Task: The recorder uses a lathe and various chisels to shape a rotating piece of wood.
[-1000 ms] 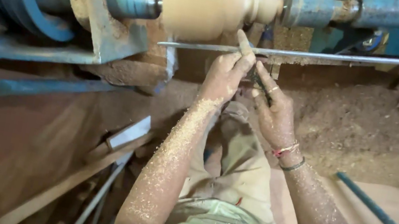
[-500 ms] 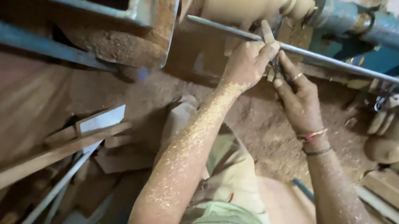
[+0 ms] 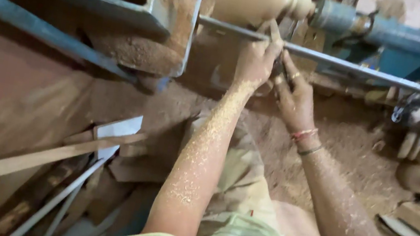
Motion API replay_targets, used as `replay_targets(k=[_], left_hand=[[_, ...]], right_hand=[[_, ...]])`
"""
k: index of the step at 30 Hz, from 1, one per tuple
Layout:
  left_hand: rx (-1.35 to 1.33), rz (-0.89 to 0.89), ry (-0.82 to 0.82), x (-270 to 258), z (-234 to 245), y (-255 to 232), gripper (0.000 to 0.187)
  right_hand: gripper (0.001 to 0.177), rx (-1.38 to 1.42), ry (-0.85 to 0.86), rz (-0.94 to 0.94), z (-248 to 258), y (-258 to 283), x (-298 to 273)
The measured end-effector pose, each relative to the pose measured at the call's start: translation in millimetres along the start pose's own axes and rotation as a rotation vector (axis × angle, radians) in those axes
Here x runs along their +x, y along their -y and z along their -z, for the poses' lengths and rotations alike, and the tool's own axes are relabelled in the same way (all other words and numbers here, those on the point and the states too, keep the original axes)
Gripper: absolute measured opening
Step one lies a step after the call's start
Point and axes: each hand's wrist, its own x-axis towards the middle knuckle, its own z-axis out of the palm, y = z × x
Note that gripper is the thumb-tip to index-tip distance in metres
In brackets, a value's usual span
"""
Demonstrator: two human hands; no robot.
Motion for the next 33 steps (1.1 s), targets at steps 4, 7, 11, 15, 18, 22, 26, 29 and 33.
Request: replay_targets(k=[4,7,11,15,18,22,26,29,33], left_hand=[[0.045,0.202,0.045,0.3,-7.0,-0.9,0.049],[0.08,0.294,0.071,-7.0,-10.4,7.6,0.051],[-0.088,0.43,0.068,-6.2,-13.8,11.9,0.048],[-0.184,0.408,0.055,-6.7,-14.2,12.7,0.045],[-0.156,0.457,0.068,-6.7,-13.1,10.3,0.044],[-0.119,0.432,0.091,-6.1,-11.5,5.2,0.043],[-0.07,0.489,0.095,-5.6,-12.7,10.0,0.048],[-0.066,0.464,0.1,-5.4,-11.3,7.0,0.047],[-0.065,0.558,0.128,0.1,-5.6,-12.1,0.045]], right_hand=[[0.057,-0.179,0.012,-0.125,25.2,15.3,12.2],[0.05,-0.228,0.137,0.266,45.7,-3.1,20.5],[0.051,-0.256,0.247,0.185,57.3,11.5,34.6],[0.052,-0.227,0.286,0.183,60.3,17.6,34.3],[0.053,-0.233,0.212,0.177,51.3,5.9,25.0],[0.053,-0.233,0.131,0.072,37.8,9.6,13.1],[0.055,-0.218,0.024,0.088,27.0,-4.6,6.1],[0.054,-0.161,-0.013,0.185,23.3,-10.0,2.3],[0.056,-0.155,-0.033,0.028,17.4,3.8,1.2]])
